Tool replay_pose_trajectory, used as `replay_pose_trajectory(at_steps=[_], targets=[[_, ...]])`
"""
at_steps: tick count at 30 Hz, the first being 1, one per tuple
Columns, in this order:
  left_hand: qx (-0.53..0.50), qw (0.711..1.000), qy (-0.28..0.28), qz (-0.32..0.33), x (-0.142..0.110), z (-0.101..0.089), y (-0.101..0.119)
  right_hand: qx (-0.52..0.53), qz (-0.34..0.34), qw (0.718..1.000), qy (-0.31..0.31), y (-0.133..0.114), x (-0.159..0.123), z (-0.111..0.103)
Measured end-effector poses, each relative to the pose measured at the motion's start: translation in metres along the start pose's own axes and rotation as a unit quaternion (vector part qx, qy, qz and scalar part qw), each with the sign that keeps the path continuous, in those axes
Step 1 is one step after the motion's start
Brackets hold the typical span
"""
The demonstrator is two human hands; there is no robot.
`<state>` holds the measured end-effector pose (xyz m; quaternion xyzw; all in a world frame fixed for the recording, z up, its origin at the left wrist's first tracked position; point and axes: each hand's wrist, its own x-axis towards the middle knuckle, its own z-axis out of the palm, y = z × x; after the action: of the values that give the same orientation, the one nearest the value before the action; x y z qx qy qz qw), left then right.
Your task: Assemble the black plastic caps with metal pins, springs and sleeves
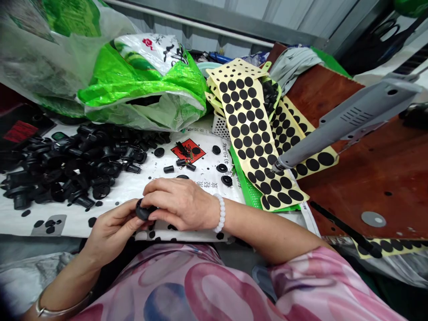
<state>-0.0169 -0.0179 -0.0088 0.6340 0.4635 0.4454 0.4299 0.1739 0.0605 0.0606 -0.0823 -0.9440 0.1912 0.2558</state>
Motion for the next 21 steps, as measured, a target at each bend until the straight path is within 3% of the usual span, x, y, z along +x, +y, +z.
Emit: replay_pose_trajectory(at_steps=[9,14,21], targets=[[0.098,0.993,-0.040,0.059,0.003,-0.004,0.007,0.089,0.056,0.994,0.002,0.006,0.000,0.007],[0.121,0.991,-0.048,0.034,0.004,-0.003,0.004,0.018,0.017,1.000,0.001,0.010,-0.004,0.011],[0.080,0.995,-0.036,0.049,-0.003,-0.008,0.007,-0.076,-0.074,0.990,0.093,0.006,-0.011,0.020]])
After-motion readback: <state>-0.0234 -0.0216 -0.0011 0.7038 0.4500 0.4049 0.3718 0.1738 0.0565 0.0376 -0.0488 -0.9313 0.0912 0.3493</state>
